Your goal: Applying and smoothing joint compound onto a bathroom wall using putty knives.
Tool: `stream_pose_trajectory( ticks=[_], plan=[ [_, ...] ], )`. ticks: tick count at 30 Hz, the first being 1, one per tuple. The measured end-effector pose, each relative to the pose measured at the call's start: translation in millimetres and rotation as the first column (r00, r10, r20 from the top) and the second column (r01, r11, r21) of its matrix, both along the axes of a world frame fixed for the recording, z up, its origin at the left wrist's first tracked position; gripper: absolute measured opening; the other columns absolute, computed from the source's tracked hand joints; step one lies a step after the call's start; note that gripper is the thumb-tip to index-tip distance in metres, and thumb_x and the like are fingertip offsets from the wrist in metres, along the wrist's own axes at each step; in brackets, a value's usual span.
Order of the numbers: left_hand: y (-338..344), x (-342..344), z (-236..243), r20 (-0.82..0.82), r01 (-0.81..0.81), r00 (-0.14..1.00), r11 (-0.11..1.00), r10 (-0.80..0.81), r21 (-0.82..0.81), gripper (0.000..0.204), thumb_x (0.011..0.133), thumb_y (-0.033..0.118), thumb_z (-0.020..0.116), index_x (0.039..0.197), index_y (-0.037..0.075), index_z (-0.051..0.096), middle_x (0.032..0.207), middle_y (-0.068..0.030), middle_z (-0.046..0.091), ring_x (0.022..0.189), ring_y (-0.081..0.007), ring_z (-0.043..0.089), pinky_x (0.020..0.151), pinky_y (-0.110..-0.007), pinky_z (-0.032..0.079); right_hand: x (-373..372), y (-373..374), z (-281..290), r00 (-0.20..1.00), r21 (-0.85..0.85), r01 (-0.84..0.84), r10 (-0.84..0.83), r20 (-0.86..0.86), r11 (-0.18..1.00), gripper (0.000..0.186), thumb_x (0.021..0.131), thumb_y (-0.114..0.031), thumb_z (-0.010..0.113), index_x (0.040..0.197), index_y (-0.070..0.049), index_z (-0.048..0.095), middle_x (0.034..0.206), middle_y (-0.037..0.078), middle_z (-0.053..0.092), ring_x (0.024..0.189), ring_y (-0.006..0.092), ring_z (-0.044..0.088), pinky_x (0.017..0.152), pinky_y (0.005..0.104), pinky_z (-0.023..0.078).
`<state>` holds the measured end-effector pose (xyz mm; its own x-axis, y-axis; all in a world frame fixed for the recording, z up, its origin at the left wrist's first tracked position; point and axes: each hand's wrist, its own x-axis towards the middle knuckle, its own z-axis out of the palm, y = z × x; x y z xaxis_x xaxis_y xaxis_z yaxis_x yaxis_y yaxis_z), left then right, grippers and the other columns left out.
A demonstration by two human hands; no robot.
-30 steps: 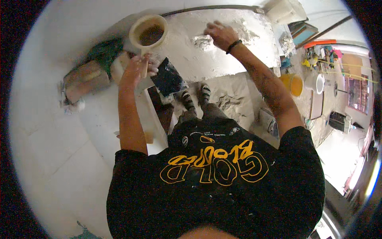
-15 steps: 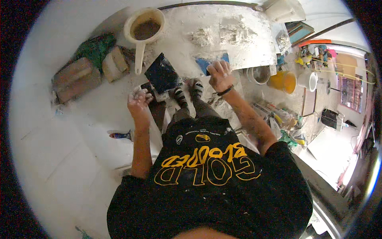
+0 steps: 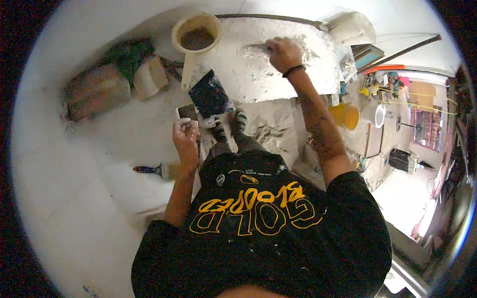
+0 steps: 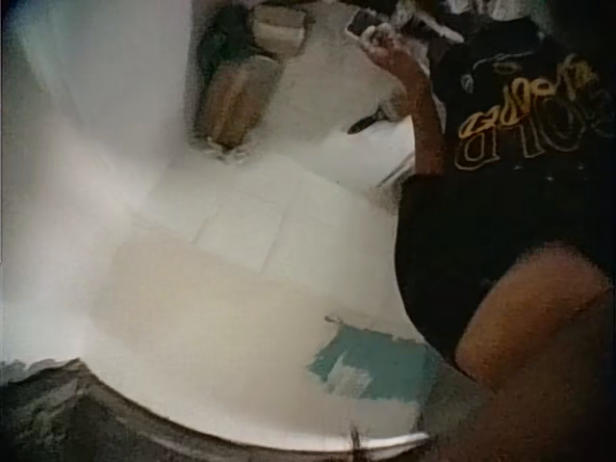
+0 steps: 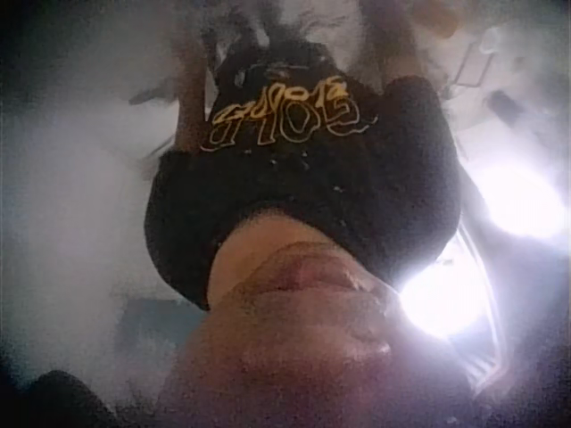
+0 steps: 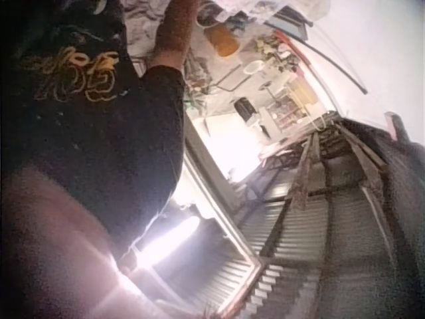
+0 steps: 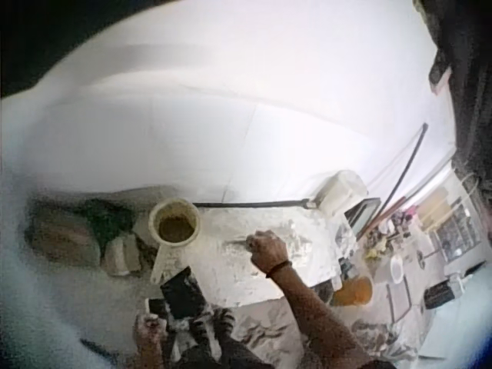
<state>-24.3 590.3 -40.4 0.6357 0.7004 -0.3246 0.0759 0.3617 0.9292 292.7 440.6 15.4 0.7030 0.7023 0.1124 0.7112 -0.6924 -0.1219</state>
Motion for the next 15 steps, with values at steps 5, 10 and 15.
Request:
stream_pose_trajectory(
  ticks=[5,10,15],
  plan=[
    [-2.6,-8.5,-7.5,0.021,0.002,1.0,0.998,0.0,-0.06,0.021,0.082,0.007,0.059,0.098,0.002,0.047,0.082,-0.0027,0.052,0.066,-0.0062,0.046,0.056,-0.02,0.04,-42.2,-0.1,-29.4,0.996,0.1,-0.066,0.059,0.072,0.993,0.025,0.064,-0.004,0.055,0.086,-0.016,0.058,0.084,0.005,0.058,0.08,0.0274,0.057,0.067,0.0396,0.049],
    [-13.0,-5.0,-10.2,0.027,0.053,0.998,0.999,-0.053,0.007,0.021,0.082,0.006,0.058,0.099,0.001,0.047,0.078,-0.0013,0.05,0.064,-0.0055,0.045,0.055,-0.02,0.038,-36.8,3.0,-31.9,0.954,0.161,0.054,-0.098,0.284,0.985,0.022,0.064,-0.003,0.055,0.081,-0.015,0.059,0.084,0.006,0.058,0.079,0.027,0.057,0.063,0.0405,0.048],
    [-8.0,-5.3,-27.4,0.024,0.116,0.993,0.991,-0.118,0.062,0.022,0.081,0.005,0.058,0.1,0.002,0.047,0.076,-0.0023,0.051,0.062,-0.0067,0.046,0.055,-0.021,0.039,-68.9,23.9,-47.2,0.979,-0.007,0.096,-0.093,0.182,0.995,0.018,0.064,-0.006,0.056,0.079,-0.015,0.061,0.083,0.005,0.058,0.083,0.0269,0.059,0.064,0.04,0.049]
  ],
)
